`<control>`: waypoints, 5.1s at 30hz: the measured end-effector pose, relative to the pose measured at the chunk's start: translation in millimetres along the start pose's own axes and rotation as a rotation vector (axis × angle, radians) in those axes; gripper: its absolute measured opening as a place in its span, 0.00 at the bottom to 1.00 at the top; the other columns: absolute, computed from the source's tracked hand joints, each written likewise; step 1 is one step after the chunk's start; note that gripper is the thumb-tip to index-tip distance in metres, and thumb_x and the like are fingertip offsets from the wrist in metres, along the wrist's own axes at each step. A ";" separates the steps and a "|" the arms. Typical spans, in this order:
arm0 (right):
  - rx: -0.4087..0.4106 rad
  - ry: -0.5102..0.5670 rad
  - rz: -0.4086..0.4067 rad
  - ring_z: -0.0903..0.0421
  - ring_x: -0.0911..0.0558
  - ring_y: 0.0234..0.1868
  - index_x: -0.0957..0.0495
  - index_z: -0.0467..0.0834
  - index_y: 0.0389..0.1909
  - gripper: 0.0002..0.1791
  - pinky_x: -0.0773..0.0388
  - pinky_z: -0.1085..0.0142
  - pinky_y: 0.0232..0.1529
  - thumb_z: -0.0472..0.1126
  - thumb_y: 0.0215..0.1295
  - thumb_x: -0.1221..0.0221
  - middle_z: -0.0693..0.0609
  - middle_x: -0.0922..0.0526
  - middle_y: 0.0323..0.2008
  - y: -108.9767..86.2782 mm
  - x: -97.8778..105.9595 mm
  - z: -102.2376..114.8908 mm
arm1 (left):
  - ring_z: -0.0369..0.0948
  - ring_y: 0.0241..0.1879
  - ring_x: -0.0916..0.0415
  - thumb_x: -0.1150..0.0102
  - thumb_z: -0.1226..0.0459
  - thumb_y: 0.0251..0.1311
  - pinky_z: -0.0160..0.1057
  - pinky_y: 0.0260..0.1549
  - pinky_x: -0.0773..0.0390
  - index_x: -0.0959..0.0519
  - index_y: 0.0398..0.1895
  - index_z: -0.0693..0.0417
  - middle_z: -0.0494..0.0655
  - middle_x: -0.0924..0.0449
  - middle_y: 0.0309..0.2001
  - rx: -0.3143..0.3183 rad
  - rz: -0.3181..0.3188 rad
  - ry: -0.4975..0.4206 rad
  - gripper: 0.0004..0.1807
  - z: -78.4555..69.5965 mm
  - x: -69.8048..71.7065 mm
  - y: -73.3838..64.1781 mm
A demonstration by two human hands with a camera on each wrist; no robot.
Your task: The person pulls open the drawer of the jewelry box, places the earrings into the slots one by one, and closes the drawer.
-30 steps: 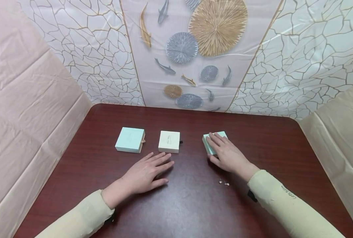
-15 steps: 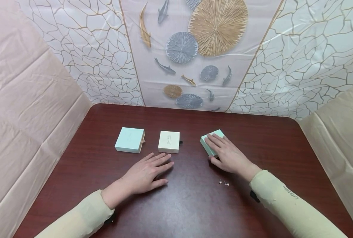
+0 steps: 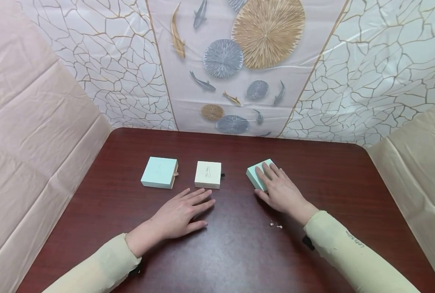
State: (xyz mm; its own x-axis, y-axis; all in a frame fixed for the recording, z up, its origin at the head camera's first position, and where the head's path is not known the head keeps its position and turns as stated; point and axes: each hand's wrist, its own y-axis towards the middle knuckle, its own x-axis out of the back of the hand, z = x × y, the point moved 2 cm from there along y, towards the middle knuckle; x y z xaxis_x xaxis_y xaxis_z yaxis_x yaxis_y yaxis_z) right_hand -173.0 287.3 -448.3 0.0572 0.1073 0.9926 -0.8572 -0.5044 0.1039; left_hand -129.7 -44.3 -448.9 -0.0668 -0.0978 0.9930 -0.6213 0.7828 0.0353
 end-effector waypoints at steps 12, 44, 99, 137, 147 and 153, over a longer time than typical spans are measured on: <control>0.189 -0.017 0.002 0.30 0.32 0.76 0.31 0.36 0.77 0.39 0.32 0.34 0.72 0.43 0.69 0.32 0.29 0.31 0.75 -0.7 1.1 -10.1 | 0.47 0.81 0.39 0.43 0.41 0.77 0.59 0.76 0.35 0.28 0.80 0.44 0.48 0.36 0.82 0.002 0.008 0.011 0.34 0.4 -2.7 -1.8; 0.517 -0.165 -0.029 0.38 0.28 0.75 0.30 0.41 0.78 0.43 0.23 0.41 0.68 0.37 0.60 0.29 0.36 0.30 0.77 3.0 3.0 -15.5 | 0.47 0.81 0.40 0.44 0.41 0.77 0.57 0.77 0.36 0.28 0.80 0.42 0.46 0.35 0.81 -0.006 0.028 -0.013 0.34 1.8 -4.2 -3.0; 0.105 0.036 -0.117 0.37 0.25 0.72 0.26 0.37 0.74 0.36 0.32 0.34 0.72 0.39 0.66 0.28 0.35 0.27 0.73 -39.9 38.3 -56.5 | 0.43 0.84 0.46 0.50 0.44 0.82 0.51 0.80 0.40 0.39 0.86 0.36 0.41 0.43 0.85 -0.172 0.023 0.243 0.34 -32.0 -7.1 161.3; -0.007 0.193 0.047 0.29 0.30 0.74 0.17 0.35 0.63 0.20 0.43 0.27 0.74 0.38 0.75 0.35 0.30 0.24 0.70 -16.9 17.4 -63.2 | 0.41 0.84 0.49 0.55 0.44 0.84 0.47 0.81 0.42 0.45 0.87 0.33 0.41 0.46 0.86 -0.122 0.045 0.220 0.34 -28.0 -26.8 184.9; 0.000 0.201 -0.006 0.31 0.26 0.71 0.13 0.37 0.51 0.10 0.41 0.26 0.72 0.36 0.73 0.33 0.30 0.21 0.66 -6.8 15.1 -55.8 | 0.41 0.85 0.50 0.56 0.43 0.84 0.47 0.81 0.42 0.46 0.88 0.32 0.40 0.47 0.86 -0.121 0.040 0.234 0.34 -27.2 -30.6 186.5; -0.004 0.181 0.010 0.31 0.25 0.71 0.12 0.39 0.45 0.05 0.41 0.26 0.73 0.35 0.72 0.32 0.30 0.20 0.66 -1.0 13.5 -54.6 | 0.41 0.84 0.49 0.55 0.43 0.83 0.47 0.80 0.41 0.45 0.87 0.31 0.40 0.46 0.86 -0.122 0.040 0.238 0.34 -28.1 -30.3 186.5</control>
State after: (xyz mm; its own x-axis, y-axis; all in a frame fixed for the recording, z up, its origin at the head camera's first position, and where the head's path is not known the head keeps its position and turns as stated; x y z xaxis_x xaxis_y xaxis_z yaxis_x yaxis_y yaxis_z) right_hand -199.2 336.0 -438.5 -0.0442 0.2546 0.9660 -0.8591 -0.5032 0.0933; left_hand -221.6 121.9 -469.2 0.1045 0.0709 0.9920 -0.5222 0.8528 -0.0059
